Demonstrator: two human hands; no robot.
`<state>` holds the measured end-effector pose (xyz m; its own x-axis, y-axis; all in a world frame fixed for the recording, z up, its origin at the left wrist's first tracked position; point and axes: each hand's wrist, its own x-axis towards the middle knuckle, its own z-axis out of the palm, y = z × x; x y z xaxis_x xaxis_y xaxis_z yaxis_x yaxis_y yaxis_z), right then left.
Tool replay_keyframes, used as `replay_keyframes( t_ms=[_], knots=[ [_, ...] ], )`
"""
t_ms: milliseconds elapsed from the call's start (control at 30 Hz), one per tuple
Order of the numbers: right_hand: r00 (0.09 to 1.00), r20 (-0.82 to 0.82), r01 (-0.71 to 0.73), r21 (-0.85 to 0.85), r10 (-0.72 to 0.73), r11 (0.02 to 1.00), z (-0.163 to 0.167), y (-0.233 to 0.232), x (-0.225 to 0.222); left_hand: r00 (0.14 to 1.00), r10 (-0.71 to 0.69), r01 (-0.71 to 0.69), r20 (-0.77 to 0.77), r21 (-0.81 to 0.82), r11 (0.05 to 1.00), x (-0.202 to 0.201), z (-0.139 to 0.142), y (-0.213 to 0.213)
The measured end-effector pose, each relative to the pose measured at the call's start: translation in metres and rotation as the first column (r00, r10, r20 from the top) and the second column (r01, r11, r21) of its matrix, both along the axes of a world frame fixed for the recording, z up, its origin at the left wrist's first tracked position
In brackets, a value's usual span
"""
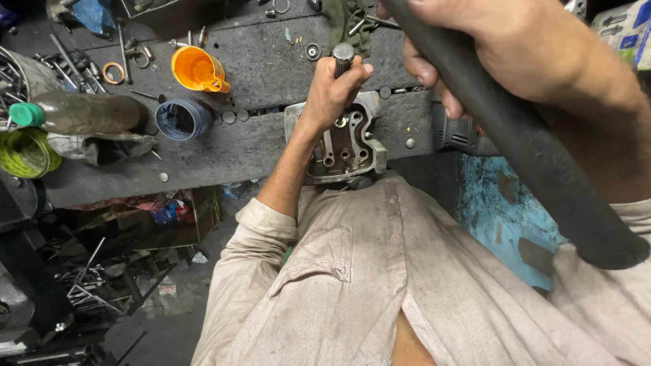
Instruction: The person unpacks small metal parts from a blue plastic bag and places them into a metallic engine casing. They then use a punch and hammer to tap the parts into place, and finally flip the casing to inspect the underside.
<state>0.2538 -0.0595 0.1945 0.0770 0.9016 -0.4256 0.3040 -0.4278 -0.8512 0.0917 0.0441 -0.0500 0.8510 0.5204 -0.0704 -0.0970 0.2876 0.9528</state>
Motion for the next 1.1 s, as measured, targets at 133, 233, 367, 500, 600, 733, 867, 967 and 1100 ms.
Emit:
replay_keyframes(
  t_ms=[133, 233, 367, 500, 600, 733, 867, 967, 1100],
  knots=[
    [1.0, -0.027, 0.011, 0.014, -0.011, 1.0, 0.001, 0.0, -0.003, 0.999, 0.002, -0.002, 0.051, 0.01, 1.0, 0.001, -0.001, -0.001],
    [0.986, -0.118, 0.116, 0.005, -0.115, 0.993, 0.001, 0.001, -0.012, 0.999, 0.007, -0.008, 0.038, 0.023, 1.0, 0.001, -0.002, 0.0],
    [0.99, -0.063, 0.12, -0.136, -0.13, 0.983, -0.015, 0.009, -0.024, 1.0, -0.005, 0.005, 0.018, 0.0, 1.0, -0.001, 0.001, 0.001],
    [0.989, -0.13, 0.047, -0.191, -0.072, 0.981, -0.03, 0.009, -0.019, 1.0, 0.008, -0.008, -0.026, 0.028, 1.0, -0.002, 0.003, 0.001],
    [0.987, -0.14, 0.056, -0.178, -0.081, 0.982, -0.031, 0.007, -0.017, 1.0, -0.012, 0.012, -0.002, -0.013, 1.0, -0.002, 0.004, 0.002],
    [0.985, -0.123, 0.11, -0.1, -0.122, 0.989, -0.015, 0.003, -0.017, 0.999, -0.031, 0.031, 0.013, -0.007, 0.999, -0.003, 0.001, 0.002],
    [0.991, -0.09, 0.109, 0.065, -0.103, 0.992, 0.007, -0.005, -0.015, 0.999, -0.028, 0.029, 0.044, -0.018, 0.999, -0.003, -0.002, 0.001],
    [0.992, -0.075, 0.107, 0.057, -0.103, 0.993, 0.006, -0.001, -0.017, 0.999, -0.027, 0.028, 0.037, -0.02, 0.999, -0.003, -0.002, 0.001],
    [0.993, -0.079, 0.073, -0.164, -0.087, 0.984, -0.019, 0.012, -0.023, 1.0, -0.011, 0.012, -0.024, 0.053, 0.999, -0.003, 0.002, 0.002]
  ],
)
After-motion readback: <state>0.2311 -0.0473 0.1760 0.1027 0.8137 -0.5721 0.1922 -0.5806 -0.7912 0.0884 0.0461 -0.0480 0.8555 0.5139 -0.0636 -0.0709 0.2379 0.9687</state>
